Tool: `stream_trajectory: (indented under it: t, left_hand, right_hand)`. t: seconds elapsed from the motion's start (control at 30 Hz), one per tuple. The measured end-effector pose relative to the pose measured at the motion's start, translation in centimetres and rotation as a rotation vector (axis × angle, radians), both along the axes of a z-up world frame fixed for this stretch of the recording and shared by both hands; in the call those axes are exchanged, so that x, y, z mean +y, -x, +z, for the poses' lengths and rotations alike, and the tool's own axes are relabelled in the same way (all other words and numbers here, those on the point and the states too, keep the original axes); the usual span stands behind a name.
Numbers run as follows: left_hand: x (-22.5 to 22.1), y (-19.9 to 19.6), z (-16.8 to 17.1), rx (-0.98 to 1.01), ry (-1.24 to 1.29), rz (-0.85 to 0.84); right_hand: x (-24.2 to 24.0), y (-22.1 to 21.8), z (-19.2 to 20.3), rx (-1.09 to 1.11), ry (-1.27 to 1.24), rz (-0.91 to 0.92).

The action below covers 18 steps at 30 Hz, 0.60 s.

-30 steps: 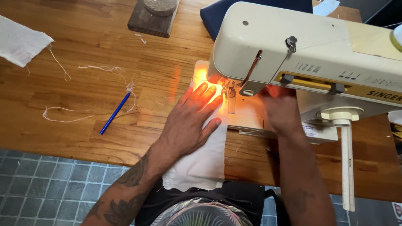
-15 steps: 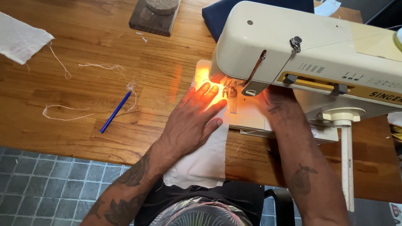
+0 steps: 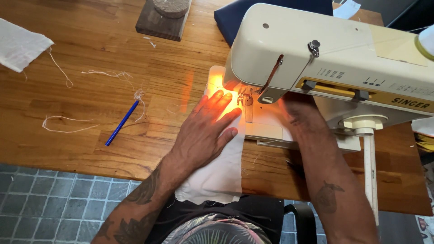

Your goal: Threading a vintage sewing machine and preparing fabric scraps for sewing.

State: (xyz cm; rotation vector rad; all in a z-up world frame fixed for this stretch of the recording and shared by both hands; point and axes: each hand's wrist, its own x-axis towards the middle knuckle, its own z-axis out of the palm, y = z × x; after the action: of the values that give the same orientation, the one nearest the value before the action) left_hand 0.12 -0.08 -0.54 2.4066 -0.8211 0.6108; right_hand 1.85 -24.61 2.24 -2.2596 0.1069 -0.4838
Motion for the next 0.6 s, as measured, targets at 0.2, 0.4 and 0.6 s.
stream_trajectory:
  t: [0.2,0.4,0.6]
  left_hand:
    - [0.5,-0.1,0.6,0.002,0.008,-0.03]
    - [0.4,-0.1,0.9,0.002,0.004,-0.03]
    - [0.4,-0.2,0.6,-0.036,-0.044,-0.02]
  right_hand:
    - [0.4,0.3,1.6,-0.052,0.025,-0.059]
    - [1.3,1.0,2.9,-0.097,0.036,-0.118]
    - [0.9,1.7,5.9,-0.996,0.089,-0.176]
